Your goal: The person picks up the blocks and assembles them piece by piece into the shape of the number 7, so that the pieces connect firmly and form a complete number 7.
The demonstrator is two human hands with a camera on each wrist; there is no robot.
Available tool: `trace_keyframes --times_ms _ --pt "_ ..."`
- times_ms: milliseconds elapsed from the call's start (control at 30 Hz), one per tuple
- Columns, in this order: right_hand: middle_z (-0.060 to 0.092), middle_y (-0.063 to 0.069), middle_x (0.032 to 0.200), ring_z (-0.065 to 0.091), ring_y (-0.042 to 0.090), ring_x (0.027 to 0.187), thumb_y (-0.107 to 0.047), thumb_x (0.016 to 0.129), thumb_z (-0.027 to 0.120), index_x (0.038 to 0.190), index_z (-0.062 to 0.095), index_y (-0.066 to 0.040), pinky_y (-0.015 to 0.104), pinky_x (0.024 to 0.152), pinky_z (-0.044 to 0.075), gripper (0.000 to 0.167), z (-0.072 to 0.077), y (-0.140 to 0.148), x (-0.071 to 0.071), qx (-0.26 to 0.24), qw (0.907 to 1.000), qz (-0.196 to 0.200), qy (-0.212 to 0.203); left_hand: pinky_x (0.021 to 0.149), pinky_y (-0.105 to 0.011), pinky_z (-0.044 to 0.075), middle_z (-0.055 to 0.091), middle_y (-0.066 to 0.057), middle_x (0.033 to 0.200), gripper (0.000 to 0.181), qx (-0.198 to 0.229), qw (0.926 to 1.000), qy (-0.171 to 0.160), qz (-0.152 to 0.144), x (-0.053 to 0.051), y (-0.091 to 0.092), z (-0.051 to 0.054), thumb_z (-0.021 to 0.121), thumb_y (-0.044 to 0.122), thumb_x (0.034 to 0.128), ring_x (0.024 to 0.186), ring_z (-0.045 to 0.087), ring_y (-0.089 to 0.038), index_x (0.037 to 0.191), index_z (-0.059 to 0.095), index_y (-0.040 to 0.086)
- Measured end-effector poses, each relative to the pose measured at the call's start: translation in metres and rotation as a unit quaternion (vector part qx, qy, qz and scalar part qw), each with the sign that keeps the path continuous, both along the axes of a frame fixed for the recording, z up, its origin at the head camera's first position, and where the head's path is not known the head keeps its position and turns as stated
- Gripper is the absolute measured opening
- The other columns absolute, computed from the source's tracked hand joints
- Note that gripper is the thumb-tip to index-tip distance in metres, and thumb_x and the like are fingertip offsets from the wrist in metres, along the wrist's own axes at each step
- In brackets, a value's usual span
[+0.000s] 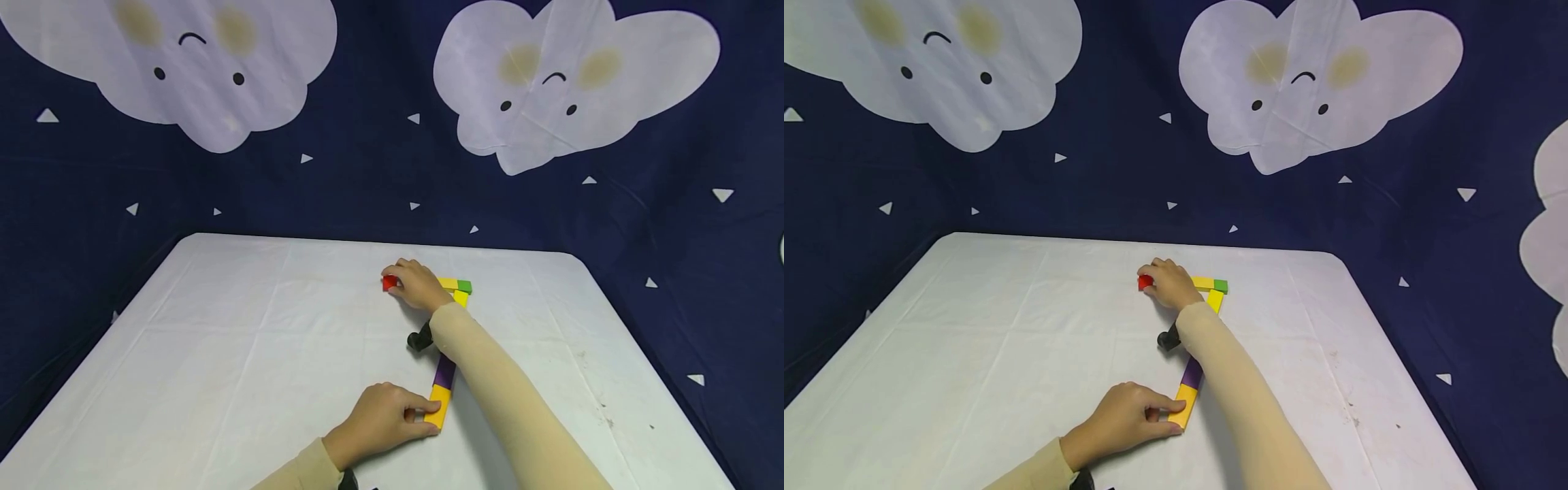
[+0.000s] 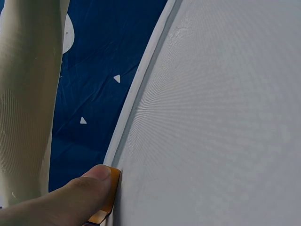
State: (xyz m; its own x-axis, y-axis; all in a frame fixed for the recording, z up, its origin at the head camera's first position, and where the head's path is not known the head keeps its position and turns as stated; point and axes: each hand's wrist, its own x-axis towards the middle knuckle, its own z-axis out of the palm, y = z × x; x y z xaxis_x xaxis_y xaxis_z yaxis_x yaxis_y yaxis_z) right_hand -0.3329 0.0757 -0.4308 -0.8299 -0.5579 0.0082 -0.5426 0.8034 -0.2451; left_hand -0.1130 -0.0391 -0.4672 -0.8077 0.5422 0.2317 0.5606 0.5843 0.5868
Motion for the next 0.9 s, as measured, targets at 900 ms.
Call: trace_keyframes --times_ms 900 --pt "0.057 0.003 0.126 0.05 0.024 0.12 -0.026 0.098 0.063 0.136 0.057 -0.024 0.043 0.104 0.042 0.038 -0.0051 0.0067 -0.004 0.007 0.9998 -0.019 0.0 0.05 -0.011 0.028 0.05 0.023 0.055 0.031 -0.003 0.9999 0.016 0.003 -0.0001 0.0008 -0.0036 0.077 0.049 0.0815 0.05 0.035 0.014 0.108 0.077 0.034"
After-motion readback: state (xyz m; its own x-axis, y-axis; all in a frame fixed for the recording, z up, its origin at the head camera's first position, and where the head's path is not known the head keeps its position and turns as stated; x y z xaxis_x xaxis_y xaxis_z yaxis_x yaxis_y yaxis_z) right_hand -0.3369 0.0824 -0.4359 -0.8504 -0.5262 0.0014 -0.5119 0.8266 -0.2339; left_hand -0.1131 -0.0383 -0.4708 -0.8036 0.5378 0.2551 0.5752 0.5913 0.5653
